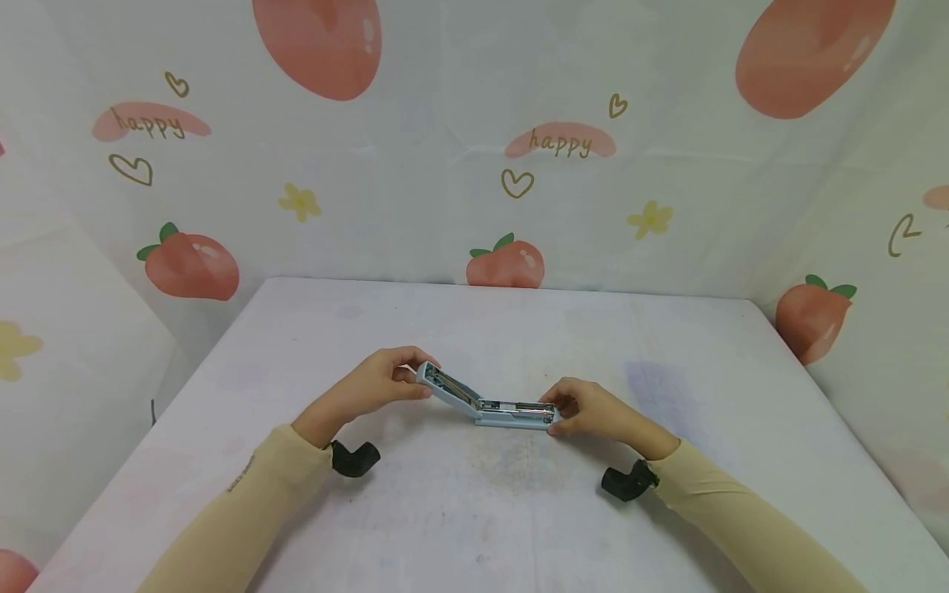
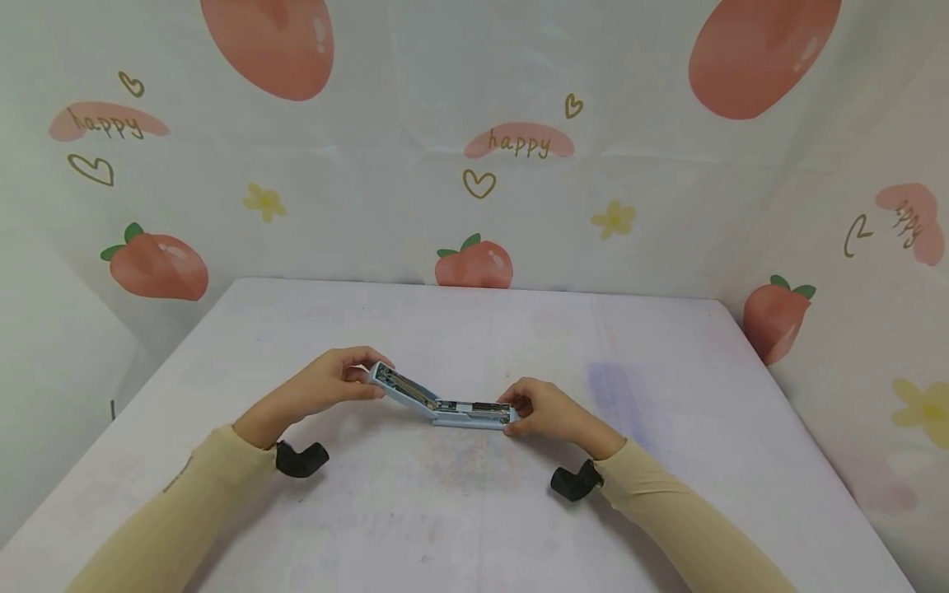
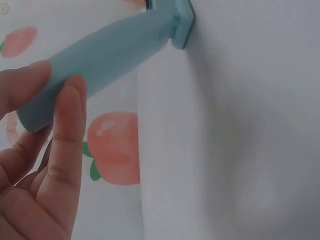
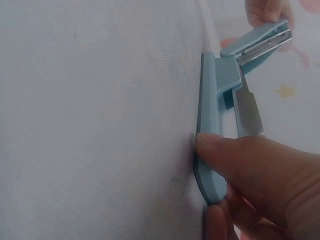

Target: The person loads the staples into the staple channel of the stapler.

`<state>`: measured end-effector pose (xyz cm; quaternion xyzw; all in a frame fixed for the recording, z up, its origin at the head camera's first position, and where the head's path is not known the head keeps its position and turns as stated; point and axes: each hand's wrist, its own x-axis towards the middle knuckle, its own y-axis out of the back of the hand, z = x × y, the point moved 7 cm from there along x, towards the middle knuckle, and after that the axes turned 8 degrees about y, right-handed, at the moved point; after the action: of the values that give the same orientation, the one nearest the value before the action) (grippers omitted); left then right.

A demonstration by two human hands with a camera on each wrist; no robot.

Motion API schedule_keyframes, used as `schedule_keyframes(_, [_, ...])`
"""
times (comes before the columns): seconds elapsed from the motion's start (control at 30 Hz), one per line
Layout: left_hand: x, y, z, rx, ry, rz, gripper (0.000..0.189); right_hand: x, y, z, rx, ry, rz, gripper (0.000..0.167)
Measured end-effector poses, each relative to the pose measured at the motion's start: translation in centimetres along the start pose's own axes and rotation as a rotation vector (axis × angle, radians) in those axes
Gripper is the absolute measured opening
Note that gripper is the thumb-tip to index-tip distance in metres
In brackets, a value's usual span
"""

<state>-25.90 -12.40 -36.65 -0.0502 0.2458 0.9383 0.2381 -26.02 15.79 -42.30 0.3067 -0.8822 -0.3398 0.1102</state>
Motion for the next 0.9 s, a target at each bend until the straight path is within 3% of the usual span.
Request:
schedule_keyframes(0.5, [0.9,-1.4,0.8,-0.056,-0.089,0.148,0.036,0.1,0.1,0.0,0.01,-0.016,-0.007,0.04])
schedule_keyframes(0.67, [1.0,-2.2,1.1,-0.115,-0.115,0.164,0.038,0.1,0.1,0.0,0.014,-0.012,-0.006,0.04])
schedule_keyframes(0.9, [1.5,-3.1,1.6,-0.121,-0.161,0.191,0.038,0.1,0.1,-0.2,0.018,-0.014,-0.004,0.04])
